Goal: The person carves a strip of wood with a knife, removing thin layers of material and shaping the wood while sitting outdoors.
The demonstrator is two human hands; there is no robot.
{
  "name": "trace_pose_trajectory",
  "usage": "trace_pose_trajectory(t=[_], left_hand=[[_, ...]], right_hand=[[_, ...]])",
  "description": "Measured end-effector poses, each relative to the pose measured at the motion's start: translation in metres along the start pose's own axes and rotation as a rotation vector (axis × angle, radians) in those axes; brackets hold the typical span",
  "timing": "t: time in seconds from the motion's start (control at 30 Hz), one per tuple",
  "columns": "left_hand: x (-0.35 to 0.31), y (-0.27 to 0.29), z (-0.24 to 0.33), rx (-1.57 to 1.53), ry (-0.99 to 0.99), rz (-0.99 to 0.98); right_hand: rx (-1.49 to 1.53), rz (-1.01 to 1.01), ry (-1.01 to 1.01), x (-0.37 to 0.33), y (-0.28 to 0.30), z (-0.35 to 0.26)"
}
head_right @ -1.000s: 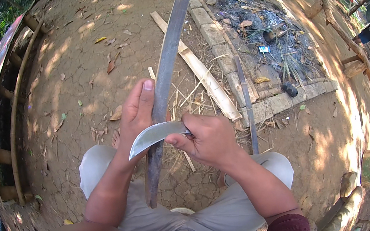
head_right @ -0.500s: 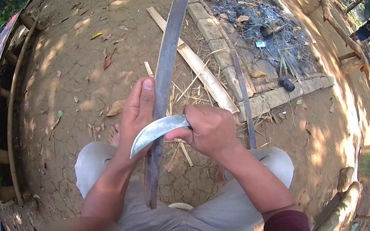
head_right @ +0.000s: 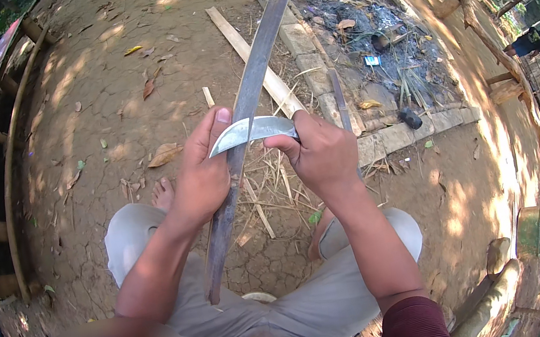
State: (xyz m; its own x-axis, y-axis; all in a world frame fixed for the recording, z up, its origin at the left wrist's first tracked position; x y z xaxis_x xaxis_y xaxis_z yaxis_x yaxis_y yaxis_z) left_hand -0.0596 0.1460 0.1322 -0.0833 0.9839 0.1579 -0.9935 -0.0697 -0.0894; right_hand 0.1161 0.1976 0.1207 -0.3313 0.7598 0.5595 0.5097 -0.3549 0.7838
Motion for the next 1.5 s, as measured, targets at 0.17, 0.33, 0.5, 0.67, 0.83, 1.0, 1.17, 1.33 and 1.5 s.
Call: trace_pose_trajectory(t=[0.17, 0.33, 0.5, 0.67, 0.83, 1.0, 1.17, 1.33, 1.5], left_hand=[[-0.001, -0.004, -0.004, -0.015, 0.042, 0.004], [-0.009, -0.02, 0.007, -0.046, 0.157, 0.027], [-0.005, -0.021, 0.0, 0.043, 0.191, 0.011], [-0.007, -0.026, 0.005, 0.029, 0.208, -0.019], [-0.02, -0.036, 0.014, -0.004, 0.213, -0.076], [-0.024, -0.027, 0.012, 0.038, 0.225, -0.084], [-0.034, -0.027, 0.014, 0.13, 0.207, -0.11], [-0.054, -0.026, 0.017, 0.105, 0.283, -0.139], [-0.064, -0.031, 0.021, 0.204, 0.277, -0.161]], right_hand=[[0.05, 0.002, -0.041, -0.009, -0.005, 0.0], [-0.095, 0.059, -0.065, 0.001, 0.004, 0.018], [-0.18, 0.081, -0.105, 0.006, 0.009, 0.029], [-0.273, 0.104, -0.15, 0.025, 0.018, 0.042], [-0.331, 0.084, -0.294, 0.044, 0.03, 0.076], [-0.328, -0.012, -0.362, 0.054, 0.033, 0.076], [-0.369, -0.101, -0.464, 0.061, 0.038, 0.098], [-0.417, -0.113, -0.481, 0.057, 0.042, 0.108], [-0.361, -0.148, -0.537, 0.051, 0.04, 0.117]])
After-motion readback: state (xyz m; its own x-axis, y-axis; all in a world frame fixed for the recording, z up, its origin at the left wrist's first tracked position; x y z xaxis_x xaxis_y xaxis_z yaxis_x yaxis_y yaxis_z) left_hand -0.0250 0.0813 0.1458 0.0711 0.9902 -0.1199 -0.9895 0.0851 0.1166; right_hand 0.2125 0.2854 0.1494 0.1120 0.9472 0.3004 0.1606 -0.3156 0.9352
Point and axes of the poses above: each hand's wrist, its own x-axis towards the middle knuckle, its own y-axis out of the back of the hand, z = x × y, the point moved 1 cm from there along x, towards the middle knuckle, and after that the axes turned 6 degrees about -y, right-handed, at the moved point
